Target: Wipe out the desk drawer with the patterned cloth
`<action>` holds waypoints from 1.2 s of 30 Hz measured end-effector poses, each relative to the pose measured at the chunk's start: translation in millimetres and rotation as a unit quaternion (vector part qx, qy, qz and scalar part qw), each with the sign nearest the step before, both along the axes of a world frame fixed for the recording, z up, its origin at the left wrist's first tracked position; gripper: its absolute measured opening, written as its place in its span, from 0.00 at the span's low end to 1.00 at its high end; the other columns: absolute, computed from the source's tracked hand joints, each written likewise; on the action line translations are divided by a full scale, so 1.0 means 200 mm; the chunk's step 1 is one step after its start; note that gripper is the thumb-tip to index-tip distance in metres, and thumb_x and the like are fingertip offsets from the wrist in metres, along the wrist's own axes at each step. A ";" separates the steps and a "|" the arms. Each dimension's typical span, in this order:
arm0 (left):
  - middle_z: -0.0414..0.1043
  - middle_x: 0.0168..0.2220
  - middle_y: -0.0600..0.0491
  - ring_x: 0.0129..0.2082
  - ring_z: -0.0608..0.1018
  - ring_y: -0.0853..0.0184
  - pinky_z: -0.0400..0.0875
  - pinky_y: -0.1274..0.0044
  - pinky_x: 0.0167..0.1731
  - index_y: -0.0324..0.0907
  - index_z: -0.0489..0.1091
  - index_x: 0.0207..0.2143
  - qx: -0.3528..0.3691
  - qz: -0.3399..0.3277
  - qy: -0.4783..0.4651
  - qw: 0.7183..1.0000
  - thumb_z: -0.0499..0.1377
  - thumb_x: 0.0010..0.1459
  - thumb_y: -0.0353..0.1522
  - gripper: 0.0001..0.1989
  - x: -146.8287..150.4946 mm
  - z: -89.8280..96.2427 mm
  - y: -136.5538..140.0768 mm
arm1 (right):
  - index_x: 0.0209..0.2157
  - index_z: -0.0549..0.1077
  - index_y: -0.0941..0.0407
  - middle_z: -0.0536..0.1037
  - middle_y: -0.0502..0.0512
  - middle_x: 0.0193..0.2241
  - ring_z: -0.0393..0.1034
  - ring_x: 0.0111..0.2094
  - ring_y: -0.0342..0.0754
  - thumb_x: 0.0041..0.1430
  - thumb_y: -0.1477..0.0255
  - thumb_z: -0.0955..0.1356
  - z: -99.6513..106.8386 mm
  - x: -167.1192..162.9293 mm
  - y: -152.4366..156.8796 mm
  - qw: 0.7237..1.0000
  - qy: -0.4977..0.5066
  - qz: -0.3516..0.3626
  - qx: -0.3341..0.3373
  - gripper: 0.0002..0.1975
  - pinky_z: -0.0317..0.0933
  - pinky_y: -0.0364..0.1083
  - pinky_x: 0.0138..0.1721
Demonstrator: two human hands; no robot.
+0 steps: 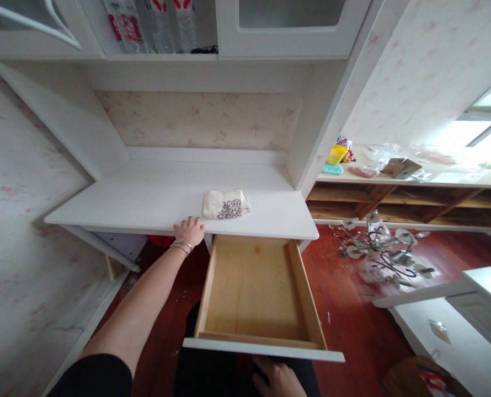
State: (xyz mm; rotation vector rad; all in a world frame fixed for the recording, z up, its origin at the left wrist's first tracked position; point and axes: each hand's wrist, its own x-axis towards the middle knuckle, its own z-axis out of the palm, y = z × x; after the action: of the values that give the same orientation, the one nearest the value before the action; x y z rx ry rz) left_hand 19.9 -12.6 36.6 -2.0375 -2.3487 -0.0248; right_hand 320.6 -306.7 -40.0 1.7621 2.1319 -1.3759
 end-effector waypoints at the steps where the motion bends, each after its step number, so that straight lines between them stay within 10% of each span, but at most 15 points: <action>1: 0.65 0.54 0.37 0.54 0.67 0.46 0.60 0.52 0.50 0.38 0.64 0.54 0.006 -0.009 0.006 1.000 0.42 0.61 0.40 0.25 0.03 0.04 0.01 | 0.53 0.71 0.46 0.75 0.53 0.51 0.70 0.51 0.57 0.55 0.69 0.61 0.00 0.00 -0.01 1.000 0.000 0.008 -0.008 0.23 0.63 0.49 0.51; 9: 0.64 0.51 0.43 0.52 0.67 0.57 0.63 0.66 0.51 0.43 0.65 0.50 0.025 -0.163 0.031 0.986 0.51 0.56 0.31 0.18 0.31 0.17 0.12 | 0.48 0.75 0.47 0.77 0.53 0.48 0.69 0.52 0.55 0.55 0.68 0.63 0.09 0.04 0.01 0.998 0.063 0.020 0.010 0.20 0.59 0.48 0.54; 19: 0.66 0.51 0.36 0.49 0.71 0.58 0.67 0.68 0.46 0.33 0.60 0.57 0.038 -0.186 0.031 0.981 0.42 0.59 0.22 0.24 0.36 0.13 0.21 | 0.46 0.76 0.47 0.79 0.52 0.45 0.72 0.49 0.52 0.56 0.70 0.62 0.07 0.05 -0.03 0.999 0.029 0.000 0.031 0.18 0.61 0.45 0.50; 27: 0.70 0.44 0.41 0.47 0.72 0.58 0.64 0.67 0.47 0.40 0.66 0.51 0.032 -0.224 0.031 0.974 0.46 0.59 0.26 0.19 0.44 0.11 0.01 | 0.48 0.75 0.48 0.76 0.52 0.49 0.67 0.54 0.52 0.61 0.69 0.59 0.05 0.06 -0.01 0.997 0.067 0.014 0.041 0.19 0.58 0.48 0.54; 36: 0.40 0.67 0.41 0.64 0.45 0.43 0.43 0.51 0.58 0.44 0.41 0.66 0.014 -0.201 0.032 0.979 0.61 0.46 0.36 0.47 0.48 0.03 -0.08 | 0.50 0.74 0.50 0.76 0.55 0.50 0.67 0.54 0.54 0.62 0.66 0.59 0.00 0.06 -0.01 0.997 0.064 0.026 0.036 0.19 0.56 0.49 0.56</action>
State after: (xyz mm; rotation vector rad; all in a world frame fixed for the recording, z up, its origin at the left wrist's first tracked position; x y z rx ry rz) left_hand 116.1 -28.3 43.3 -2.4204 -1.8510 -0.0007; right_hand 332.1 -308.0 -40.0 1.6709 2.3040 -1.4541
